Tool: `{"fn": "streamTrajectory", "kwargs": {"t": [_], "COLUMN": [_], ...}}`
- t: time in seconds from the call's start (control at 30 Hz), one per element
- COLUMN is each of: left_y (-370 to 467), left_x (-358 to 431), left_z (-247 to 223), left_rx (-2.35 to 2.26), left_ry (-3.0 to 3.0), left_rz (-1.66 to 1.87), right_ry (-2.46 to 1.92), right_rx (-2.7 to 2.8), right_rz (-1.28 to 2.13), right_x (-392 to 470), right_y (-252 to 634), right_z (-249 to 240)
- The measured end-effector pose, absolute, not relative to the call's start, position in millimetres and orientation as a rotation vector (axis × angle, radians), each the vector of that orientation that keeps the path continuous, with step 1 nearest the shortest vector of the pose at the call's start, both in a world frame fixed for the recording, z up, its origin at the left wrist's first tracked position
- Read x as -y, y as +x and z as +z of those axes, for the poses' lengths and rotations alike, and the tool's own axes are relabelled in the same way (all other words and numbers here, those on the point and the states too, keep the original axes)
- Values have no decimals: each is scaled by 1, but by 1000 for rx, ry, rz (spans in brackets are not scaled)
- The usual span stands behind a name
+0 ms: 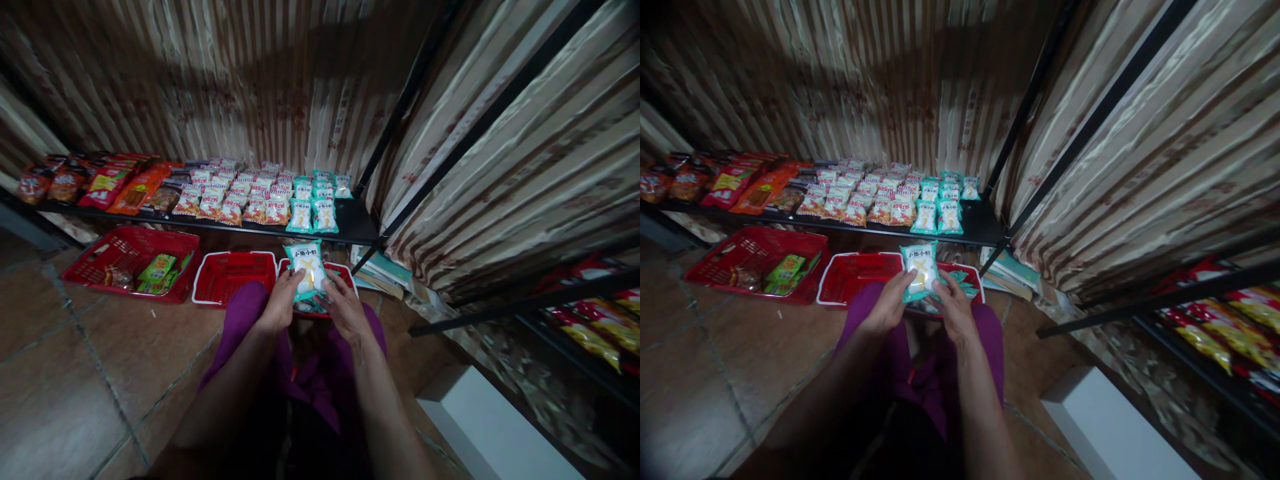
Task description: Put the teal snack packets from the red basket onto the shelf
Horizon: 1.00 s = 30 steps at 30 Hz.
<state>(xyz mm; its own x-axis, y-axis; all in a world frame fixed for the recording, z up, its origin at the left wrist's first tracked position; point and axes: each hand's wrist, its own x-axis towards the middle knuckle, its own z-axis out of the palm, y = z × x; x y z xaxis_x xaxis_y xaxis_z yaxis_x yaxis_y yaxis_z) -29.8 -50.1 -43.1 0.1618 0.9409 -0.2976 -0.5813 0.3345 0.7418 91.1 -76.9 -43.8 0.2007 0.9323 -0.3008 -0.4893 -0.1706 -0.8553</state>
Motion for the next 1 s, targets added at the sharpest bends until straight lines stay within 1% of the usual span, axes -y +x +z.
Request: {"fn": "streamTrajectory", "kwargs": {"t": [0.27, 0.43, 0.63, 1.0], "left_y": [-28, -29, -30, -30], "left_x": [49, 48, 44, 46], "left_z": [-42, -40, -47, -37], "left_rx": [-879, -841, -907, -768], "left_ry": [432, 413, 375, 357], "left_rz": [1175, 1156, 1139, 1104], "right_ry": [-1087, -1065, -1040, -996], "right_rx": [524, 454, 390, 310], "right_rz": [1402, 1344, 1293, 1250], "right_x": [83, 81, 81, 82], "right_y": [81, 72, 63, 62], "right_z": [-48, -52, -56, -44]}}
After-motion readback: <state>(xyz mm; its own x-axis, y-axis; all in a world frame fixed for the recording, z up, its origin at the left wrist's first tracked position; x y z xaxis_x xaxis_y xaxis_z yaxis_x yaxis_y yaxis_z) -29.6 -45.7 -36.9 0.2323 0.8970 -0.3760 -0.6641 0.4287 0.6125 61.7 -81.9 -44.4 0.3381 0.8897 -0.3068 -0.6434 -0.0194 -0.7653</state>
